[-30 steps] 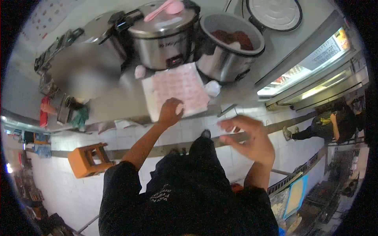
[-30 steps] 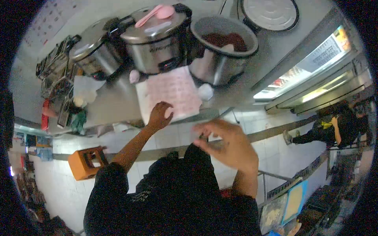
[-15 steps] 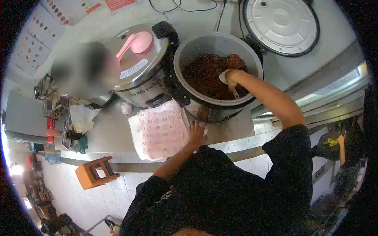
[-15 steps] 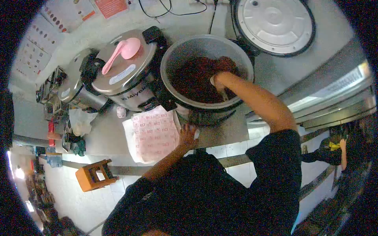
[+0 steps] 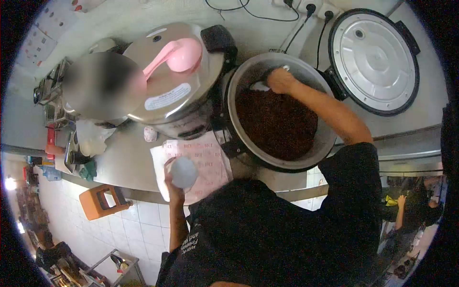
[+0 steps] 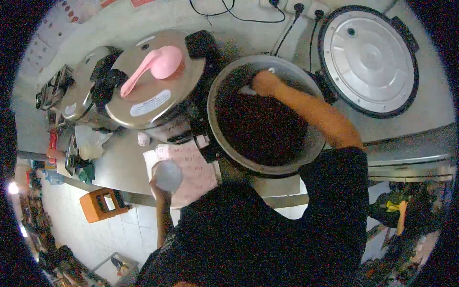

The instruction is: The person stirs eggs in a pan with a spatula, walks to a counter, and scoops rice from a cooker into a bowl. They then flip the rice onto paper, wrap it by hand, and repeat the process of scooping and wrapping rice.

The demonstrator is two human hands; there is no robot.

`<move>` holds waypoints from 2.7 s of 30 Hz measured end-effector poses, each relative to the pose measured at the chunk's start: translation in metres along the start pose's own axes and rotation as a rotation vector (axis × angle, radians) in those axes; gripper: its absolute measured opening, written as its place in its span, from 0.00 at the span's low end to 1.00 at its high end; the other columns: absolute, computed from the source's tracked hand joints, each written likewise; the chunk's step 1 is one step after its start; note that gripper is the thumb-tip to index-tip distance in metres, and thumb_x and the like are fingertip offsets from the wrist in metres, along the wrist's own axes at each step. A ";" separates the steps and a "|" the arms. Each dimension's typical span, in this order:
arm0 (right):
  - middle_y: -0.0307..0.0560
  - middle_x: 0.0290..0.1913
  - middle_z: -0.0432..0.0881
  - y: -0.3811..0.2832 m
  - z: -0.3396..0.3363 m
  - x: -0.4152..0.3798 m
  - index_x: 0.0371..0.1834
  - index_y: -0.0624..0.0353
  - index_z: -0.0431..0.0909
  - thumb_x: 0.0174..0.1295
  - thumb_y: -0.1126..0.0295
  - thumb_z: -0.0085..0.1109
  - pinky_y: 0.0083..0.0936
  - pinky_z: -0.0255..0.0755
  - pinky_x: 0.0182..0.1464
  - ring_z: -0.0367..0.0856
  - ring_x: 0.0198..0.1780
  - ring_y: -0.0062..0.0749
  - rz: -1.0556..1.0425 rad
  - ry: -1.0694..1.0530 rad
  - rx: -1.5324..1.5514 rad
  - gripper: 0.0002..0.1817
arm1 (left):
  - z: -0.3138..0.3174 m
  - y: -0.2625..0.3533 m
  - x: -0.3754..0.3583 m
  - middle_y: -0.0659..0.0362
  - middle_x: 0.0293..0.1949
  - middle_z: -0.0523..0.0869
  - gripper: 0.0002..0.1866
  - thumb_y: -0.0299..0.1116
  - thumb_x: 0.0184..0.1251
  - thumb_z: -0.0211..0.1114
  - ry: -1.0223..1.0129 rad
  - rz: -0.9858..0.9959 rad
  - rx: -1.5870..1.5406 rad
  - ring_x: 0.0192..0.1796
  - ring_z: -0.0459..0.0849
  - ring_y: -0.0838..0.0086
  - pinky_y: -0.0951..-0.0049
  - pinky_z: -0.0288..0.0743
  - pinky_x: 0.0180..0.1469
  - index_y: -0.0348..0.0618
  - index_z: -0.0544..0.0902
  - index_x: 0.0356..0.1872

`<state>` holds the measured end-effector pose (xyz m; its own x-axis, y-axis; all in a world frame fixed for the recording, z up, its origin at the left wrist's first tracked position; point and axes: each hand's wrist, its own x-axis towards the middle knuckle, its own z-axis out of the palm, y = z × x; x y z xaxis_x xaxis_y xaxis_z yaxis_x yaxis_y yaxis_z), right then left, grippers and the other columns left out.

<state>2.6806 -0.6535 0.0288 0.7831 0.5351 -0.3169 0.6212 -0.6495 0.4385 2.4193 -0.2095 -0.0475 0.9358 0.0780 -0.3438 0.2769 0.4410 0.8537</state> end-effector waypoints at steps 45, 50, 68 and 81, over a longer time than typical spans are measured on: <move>0.51 0.25 0.83 -0.055 -0.023 -0.057 0.21 0.56 0.85 0.47 0.61 0.59 0.41 0.76 0.34 0.83 0.30 0.47 -0.153 -0.160 0.130 0.11 | -0.001 0.007 -0.004 0.50 0.56 0.75 0.36 0.60 0.60 0.48 0.177 -0.102 0.056 0.57 0.74 0.55 0.53 0.68 0.58 0.40 0.70 0.60; 0.55 0.28 0.84 -0.061 -0.047 -0.067 0.22 0.59 0.84 0.49 0.53 0.59 0.44 0.77 0.38 0.83 0.34 0.52 -0.204 -0.254 0.128 0.18 | -0.008 0.017 -0.010 0.53 0.54 0.76 0.35 0.60 0.63 0.47 0.044 -0.032 0.113 0.55 0.75 0.61 0.58 0.71 0.55 0.40 0.69 0.61; 0.58 0.24 0.81 -0.093 -0.067 -0.123 0.22 0.60 0.83 0.58 0.47 0.50 0.48 0.74 0.36 0.80 0.30 0.57 -0.203 -0.138 0.458 0.26 | 0.019 0.024 -0.006 0.51 0.57 0.74 0.34 0.61 0.66 0.40 0.151 -0.144 -0.259 0.56 0.76 0.57 0.54 0.74 0.55 0.43 0.69 0.61; 0.60 0.32 0.78 -0.056 -0.056 -0.217 0.35 0.65 0.70 0.60 0.65 0.54 0.45 0.71 0.42 0.77 0.36 0.57 0.158 0.406 1.077 0.12 | 0.202 0.113 0.022 0.54 0.59 0.73 0.32 0.58 0.68 0.45 -0.382 0.033 -0.095 0.60 0.73 0.60 0.55 0.70 0.60 0.45 0.67 0.62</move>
<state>2.4743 -0.7023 0.1200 0.9084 0.4143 0.0563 0.3735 -0.7434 -0.5548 2.5150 -0.3390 0.1202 0.9626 -0.2368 -0.1312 0.2406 0.5258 0.8159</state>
